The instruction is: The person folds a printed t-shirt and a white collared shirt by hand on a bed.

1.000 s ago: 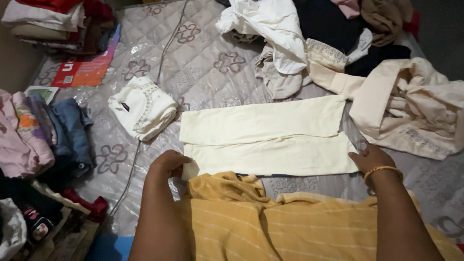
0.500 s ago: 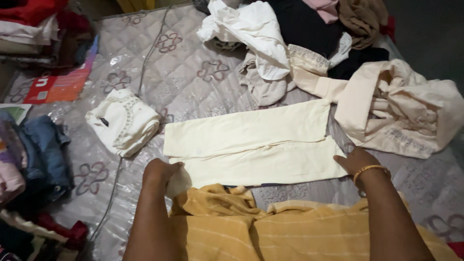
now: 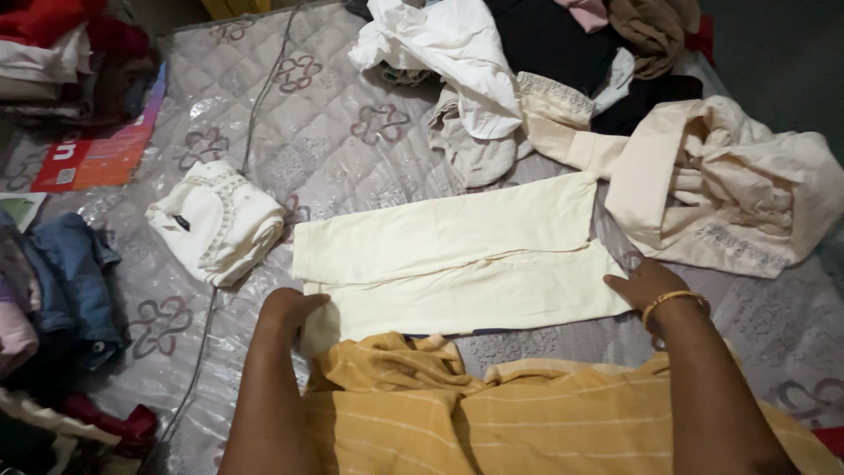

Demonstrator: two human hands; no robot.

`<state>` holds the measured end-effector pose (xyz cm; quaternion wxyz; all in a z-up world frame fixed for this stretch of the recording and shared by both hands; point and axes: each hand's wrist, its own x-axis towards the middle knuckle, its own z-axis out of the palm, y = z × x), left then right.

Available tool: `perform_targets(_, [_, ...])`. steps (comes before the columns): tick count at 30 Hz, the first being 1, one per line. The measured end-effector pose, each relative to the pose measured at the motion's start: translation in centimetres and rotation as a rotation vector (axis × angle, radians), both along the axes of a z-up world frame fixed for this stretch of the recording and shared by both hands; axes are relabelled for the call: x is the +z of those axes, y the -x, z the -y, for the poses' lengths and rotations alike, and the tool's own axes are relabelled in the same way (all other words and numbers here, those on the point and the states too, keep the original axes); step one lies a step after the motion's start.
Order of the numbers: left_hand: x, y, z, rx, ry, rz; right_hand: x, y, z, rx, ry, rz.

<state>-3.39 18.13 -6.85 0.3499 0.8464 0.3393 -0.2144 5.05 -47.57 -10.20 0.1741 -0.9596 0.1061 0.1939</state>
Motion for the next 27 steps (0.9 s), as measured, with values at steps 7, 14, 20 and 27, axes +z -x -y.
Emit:
perform_targets(7, [0.4,0.0,0.9,0.176,0.112,0.138,0.6,0.1,-0.2,-0.038,0.004,-0.053])
perform_targets(14, [1.0,0.1,2.7,0.306,0.183,0.355,1.3,0.4,-0.6,-0.077,0.013,-0.058])
perform_targets(20, [1.7,0.0,3.2,0.127,-0.139,0.296,1.9,0.6,-1.0,-0.054,0.037,-0.048])
perform_targets(27, [2.3,0.3,3.4,0.132,-0.036,0.439,2.8,0.8,-1.3,-0.045,-0.001,-0.049])
